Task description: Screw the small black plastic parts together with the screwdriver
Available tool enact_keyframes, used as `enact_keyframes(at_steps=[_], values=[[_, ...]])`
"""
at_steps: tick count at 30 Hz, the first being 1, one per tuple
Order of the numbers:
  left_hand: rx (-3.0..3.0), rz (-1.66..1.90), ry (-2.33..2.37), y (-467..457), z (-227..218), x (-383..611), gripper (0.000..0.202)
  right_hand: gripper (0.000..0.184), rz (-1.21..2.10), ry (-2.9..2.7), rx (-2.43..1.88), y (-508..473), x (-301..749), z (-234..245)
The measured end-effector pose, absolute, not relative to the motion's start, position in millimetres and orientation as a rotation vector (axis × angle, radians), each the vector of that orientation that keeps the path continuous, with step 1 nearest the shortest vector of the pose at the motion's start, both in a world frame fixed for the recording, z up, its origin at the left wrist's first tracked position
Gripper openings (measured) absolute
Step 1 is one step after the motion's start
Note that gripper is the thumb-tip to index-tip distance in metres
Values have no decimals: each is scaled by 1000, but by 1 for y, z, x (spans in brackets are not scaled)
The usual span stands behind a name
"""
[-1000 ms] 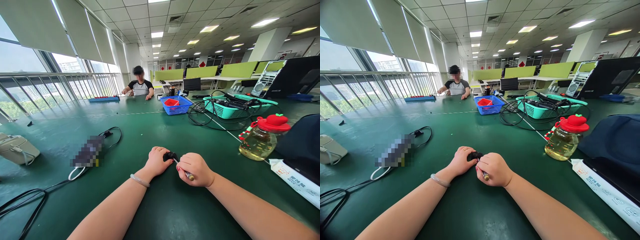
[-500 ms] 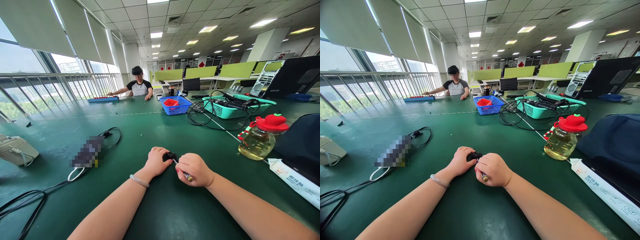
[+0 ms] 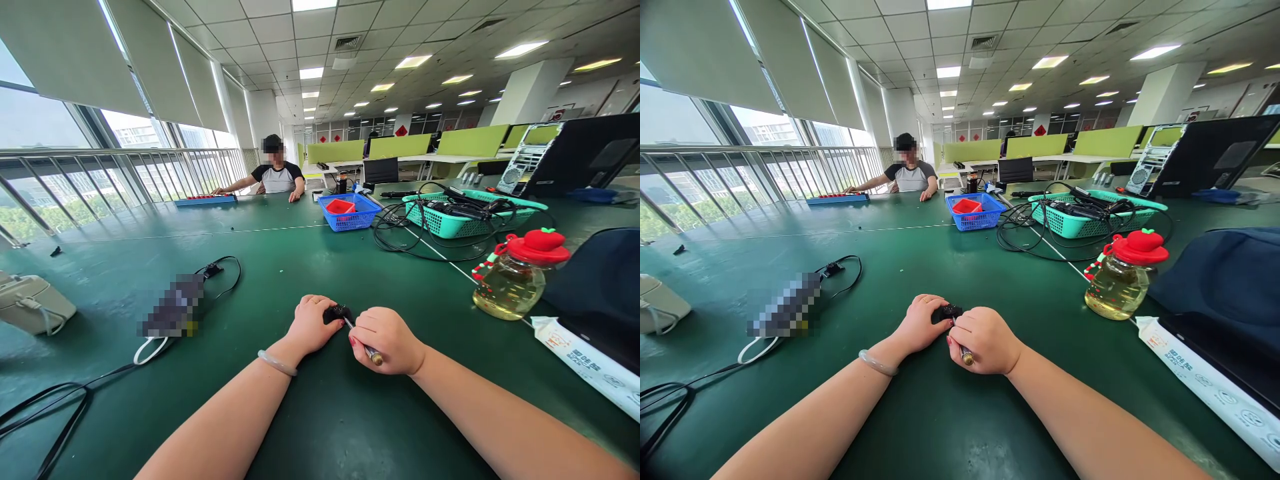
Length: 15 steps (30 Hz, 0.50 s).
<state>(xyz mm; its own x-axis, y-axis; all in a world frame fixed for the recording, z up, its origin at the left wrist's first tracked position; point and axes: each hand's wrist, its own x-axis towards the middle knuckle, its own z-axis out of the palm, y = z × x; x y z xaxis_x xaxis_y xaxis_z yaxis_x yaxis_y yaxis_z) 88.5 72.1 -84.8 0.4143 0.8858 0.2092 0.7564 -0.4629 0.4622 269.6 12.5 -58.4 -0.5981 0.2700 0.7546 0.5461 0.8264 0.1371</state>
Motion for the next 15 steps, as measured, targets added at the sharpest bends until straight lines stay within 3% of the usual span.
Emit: enact_keyframes(at_steps=[15], values=[[2381,606,1427,71,-83,88,32,22,-466,-2215,-596,11,270,-59]])
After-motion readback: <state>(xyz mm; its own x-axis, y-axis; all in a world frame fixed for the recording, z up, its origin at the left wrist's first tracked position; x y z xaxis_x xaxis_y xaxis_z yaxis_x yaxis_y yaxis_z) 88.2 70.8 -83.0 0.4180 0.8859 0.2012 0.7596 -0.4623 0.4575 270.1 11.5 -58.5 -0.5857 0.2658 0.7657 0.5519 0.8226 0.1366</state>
